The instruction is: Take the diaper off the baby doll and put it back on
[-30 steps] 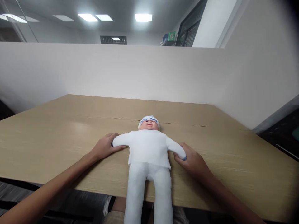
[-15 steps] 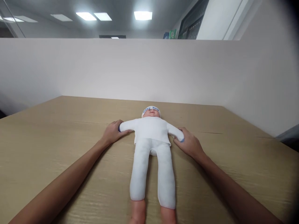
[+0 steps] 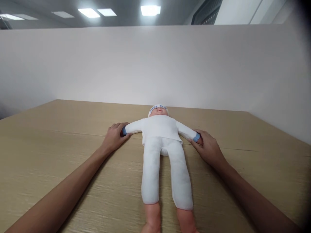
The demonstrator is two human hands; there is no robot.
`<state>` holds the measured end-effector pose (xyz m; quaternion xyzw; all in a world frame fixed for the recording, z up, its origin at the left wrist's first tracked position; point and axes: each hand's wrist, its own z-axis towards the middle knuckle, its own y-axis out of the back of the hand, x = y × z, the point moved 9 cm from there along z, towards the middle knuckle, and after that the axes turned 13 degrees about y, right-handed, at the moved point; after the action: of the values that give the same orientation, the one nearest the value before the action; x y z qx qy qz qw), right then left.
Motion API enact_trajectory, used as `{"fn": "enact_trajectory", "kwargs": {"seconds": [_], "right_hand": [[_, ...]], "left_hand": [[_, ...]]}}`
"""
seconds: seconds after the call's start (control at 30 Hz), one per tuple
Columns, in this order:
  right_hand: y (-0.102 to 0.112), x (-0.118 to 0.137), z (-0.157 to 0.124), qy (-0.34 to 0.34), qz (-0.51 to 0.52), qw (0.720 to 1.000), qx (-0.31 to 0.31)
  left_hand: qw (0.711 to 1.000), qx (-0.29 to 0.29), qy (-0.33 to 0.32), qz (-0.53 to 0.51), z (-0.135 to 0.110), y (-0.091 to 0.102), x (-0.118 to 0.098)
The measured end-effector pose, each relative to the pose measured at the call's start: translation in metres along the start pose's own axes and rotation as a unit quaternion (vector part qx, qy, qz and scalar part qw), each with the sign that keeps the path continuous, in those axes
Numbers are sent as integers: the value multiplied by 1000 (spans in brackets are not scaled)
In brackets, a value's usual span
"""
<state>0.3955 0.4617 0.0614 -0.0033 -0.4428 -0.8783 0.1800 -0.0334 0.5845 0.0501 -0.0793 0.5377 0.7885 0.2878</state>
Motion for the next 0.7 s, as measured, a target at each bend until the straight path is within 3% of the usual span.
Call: {"fn": "enact_trajectory", "kwargs": {"seconds": [0.5, 0.7], "right_hand": [[-2, 3, -5, 5, -11, 1000, 6], [10, 22, -32, -63, -95, 993, -16]], "left_hand": [[1000, 8, -6, -18, -8, 1, -5], [998, -43, 43, 19, -36, 8, -1]]}}
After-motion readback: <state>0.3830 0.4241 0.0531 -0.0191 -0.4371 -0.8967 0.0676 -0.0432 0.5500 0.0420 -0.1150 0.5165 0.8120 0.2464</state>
